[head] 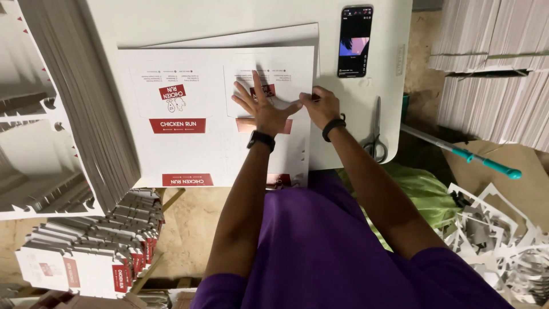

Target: Picking up die-cut cardboard sheets, removing the waste matrix, and folding/stacking the box blanks.

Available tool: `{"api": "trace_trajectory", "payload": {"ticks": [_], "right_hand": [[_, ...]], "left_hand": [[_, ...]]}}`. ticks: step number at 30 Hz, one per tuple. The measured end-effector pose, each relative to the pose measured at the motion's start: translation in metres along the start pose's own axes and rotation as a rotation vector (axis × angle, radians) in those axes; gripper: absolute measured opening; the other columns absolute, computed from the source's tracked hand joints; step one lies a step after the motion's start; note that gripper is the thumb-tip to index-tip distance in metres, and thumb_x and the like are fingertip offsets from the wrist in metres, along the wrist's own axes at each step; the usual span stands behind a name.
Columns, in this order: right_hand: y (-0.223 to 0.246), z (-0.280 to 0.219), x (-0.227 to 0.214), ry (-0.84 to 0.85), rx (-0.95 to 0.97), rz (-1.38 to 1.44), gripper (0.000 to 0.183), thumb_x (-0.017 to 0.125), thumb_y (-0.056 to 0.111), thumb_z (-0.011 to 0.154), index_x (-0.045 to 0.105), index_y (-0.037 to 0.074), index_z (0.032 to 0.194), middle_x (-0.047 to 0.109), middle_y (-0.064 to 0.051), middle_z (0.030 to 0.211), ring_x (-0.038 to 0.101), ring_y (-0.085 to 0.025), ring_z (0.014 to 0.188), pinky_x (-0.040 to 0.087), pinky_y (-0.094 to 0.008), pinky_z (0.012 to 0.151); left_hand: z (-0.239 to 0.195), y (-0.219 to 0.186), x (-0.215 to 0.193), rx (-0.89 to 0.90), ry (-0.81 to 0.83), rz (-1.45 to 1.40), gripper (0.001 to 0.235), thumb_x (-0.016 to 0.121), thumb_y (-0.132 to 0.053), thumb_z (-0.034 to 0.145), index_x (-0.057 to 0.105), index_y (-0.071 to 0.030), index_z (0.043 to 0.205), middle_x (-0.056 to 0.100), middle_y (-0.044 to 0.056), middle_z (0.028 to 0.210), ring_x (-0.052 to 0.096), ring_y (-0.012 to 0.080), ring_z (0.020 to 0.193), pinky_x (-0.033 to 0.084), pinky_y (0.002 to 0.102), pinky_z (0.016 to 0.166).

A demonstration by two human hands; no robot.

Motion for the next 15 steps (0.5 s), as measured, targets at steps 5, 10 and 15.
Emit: {"api": "trace_trajectory", "payload": {"ticks": [5,10,15], "right_hand": [[0.000,0.017,0.002,-0.103,0.055,-0.072,0.022,0.075,0.034,0.082,0.069,0.014,0.075,0.068,-0.003,0.062,0.063,-0.015,0.056,0.052,-0.030,0.049],[0.025,0.002,0.006,-0.073,-0.217,-0.351,0.047,0.065,0.039,0.094,0.056,0.014,0.054,0.055,-0.004,0.049,0.057,-0.023,0.050,0.048,-0.039,0.053],[0.061,-0.042,0.009,0.019,-0.433,-0.506,0.057,0.060,0.048,0.098,0.051,0.008,0.059,0.054,-0.013,0.055,0.064,-0.036,0.064,0.053,-0.048,0.066]], "left_hand": [[0.009,0.004,0.025,-0.226,0.166,0.100,0.138,0.099,-0.043,0.074,-0.006,-0.047,0.163,-0.027,0.010,0.169,-0.038,0.0430,0.147,-0.016,0.084,0.102],[0.006,-0.006,0.018,-0.217,0.149,0.067,0.133,0.094,-0.034,0.077,-0.006,-0.044,0.164,-0.026,0.015,0.169,-0.037,0.0484,0.146,-0.005,0.080,0.110],[0.018,0.025,0.036,-0.323,0.198,0.150,0.136,0.089,-0.043,0.071,-0.013,-0.047,0.161,-0.030,0.012,0.167,-0.032,0.0462,0.149,-0.010,0.089,0.100]]}}
Point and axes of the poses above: each hand's wrist, its own z-axis towards the middle knuckle, its own x-axis out of the palm, y = z × x, the point moved 8 cm from there along z, towards the middle knuckle
